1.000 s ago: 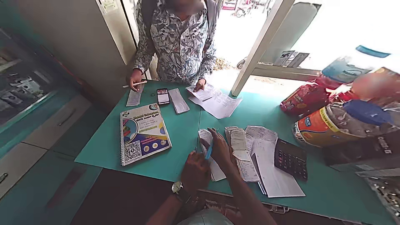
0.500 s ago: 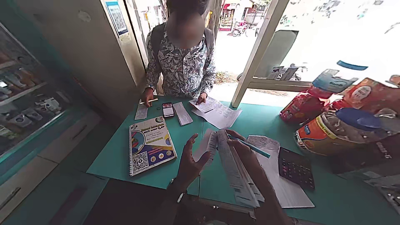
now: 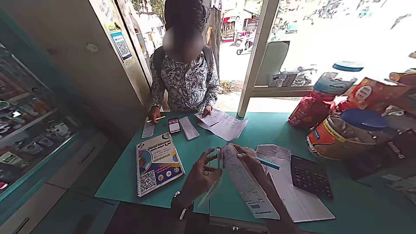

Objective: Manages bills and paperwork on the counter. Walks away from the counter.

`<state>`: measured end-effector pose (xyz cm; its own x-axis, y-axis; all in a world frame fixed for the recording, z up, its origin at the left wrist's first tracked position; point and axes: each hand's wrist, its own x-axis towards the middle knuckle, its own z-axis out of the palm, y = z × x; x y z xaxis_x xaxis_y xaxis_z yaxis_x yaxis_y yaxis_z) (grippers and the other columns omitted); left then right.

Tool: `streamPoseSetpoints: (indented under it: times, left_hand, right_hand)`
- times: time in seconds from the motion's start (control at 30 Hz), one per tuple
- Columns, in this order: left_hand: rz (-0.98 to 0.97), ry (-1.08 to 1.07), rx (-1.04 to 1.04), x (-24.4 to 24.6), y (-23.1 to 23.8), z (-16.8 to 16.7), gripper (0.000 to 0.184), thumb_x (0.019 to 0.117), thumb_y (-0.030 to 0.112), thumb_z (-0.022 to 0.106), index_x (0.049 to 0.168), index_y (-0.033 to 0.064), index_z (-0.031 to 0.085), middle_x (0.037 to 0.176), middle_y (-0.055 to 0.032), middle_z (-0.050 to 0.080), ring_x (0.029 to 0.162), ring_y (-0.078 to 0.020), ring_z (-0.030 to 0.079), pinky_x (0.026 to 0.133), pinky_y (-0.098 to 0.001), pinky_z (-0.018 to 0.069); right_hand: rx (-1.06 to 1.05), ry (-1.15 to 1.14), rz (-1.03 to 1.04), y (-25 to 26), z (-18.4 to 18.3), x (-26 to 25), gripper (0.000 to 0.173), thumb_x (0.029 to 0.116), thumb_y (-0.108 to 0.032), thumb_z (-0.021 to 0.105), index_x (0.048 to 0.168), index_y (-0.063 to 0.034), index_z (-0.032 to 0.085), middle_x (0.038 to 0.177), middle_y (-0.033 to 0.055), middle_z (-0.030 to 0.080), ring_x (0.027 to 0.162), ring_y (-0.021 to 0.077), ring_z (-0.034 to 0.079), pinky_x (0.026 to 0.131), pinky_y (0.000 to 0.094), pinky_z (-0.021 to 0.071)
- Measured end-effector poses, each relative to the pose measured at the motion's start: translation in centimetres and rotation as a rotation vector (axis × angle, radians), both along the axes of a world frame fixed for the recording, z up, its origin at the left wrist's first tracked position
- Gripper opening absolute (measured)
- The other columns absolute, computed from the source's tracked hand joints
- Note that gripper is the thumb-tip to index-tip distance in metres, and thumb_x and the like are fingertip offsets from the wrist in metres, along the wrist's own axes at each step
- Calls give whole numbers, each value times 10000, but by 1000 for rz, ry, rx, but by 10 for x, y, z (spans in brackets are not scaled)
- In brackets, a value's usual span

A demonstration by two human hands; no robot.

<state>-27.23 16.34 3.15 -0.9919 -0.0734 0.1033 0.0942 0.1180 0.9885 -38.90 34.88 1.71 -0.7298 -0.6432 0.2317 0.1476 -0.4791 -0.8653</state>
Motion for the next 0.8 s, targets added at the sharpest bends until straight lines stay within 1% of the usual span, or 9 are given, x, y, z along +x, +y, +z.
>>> streamPoseSetpoints:
  times: [0.1,0.2,0.37,0.47,0.57,0.63,0.7,0.73,0.8]
  left_hand:
    - [76,27,-57,-8,14,-10,847,838,95,717,1577,81,303,1511,-117,502,1220,-237,637,884,-417,610]
    - [203,46,-3,-11,34,-20,864,767,12,705,1543,36,325,1423,-160,531,1090,-212,664,804,-379,607]
    - [334,98,-161,-13,48,-27,743,841,217,707,1483,-21,418,1322,-176,606,1066,-202,662,899,-401,572]
    - [211,30,-162,-5,39,-6,650,862,83,643,1480,29,448,1281,-118,665,1011,-193,698,844,-416,597]
    - [93,3,-146,0,22,14,446,918,57,498,1353,-6,572,1005,-65,729,821,-115,697,721,-326,598]
    - [212,7,-518,-4,9,23,344,962,127,534,1268,56,673,899,-39,706,780,-128,663,713,-350,562]
    - [483,93,-1009,-8,4,27,327,997,235,602,1285,115,700,1152,-131,736,1043,-343,700,856,-588,545]
    - [583,185,-1145,-8,4,26,331,999,231,606,1295,113,697,1295,-153,684,1206,-417,620,966,-654,469]
    - [616,454,-1148,1,15,30,279,998,234,583,1175,92,747,1243,-156,695,1175,-413,614,962,-605,460]
  right_hand:
    - [31,-17,-31,-6,-3,2,393,892,-197,538,1256,-90,641,1070,-10,735,932,48,697,808,231,593]
    - [111,14,-83,-14,-9,14,409,880,-157,515,1259,-66,640,1085,0,724,944,49,684,816,235,582]
    - [92,320,-47,-13,-20,28,646,883,-344,786,1413,-37,579,1335,37,668,1169,111,647,999,280,544]
    - [88,274,-34,4,-14,26,531,917,-229,725,1394,-35,595,1415,55,625,1228,141,629,1027,316,539]
    - [145,107,37,26,5,27,439,936,-67,619,1375,-53,612,1348,50,653,1151,164,666,956,365,595]
    - [186,48,45,36,12,25,409,927,-35,617,1334,-50,636,1271,57,688,1088,182,696,906,391,622]
    - [224,85,-26,38,11,21,358,918,-20,653,1276,-25,660,1174,68,722,1020,180,719,887,379,628]
    - [236,128,-68,38,9,20,353,911,-16,678,1264,-18,668,1156,63,729,1006,159,717,888,355,620]
    - [229,226,-173,35,8,22,327,881,-4,731,1206,-16,693,1093,23,747,971,96,715,870,294,613]
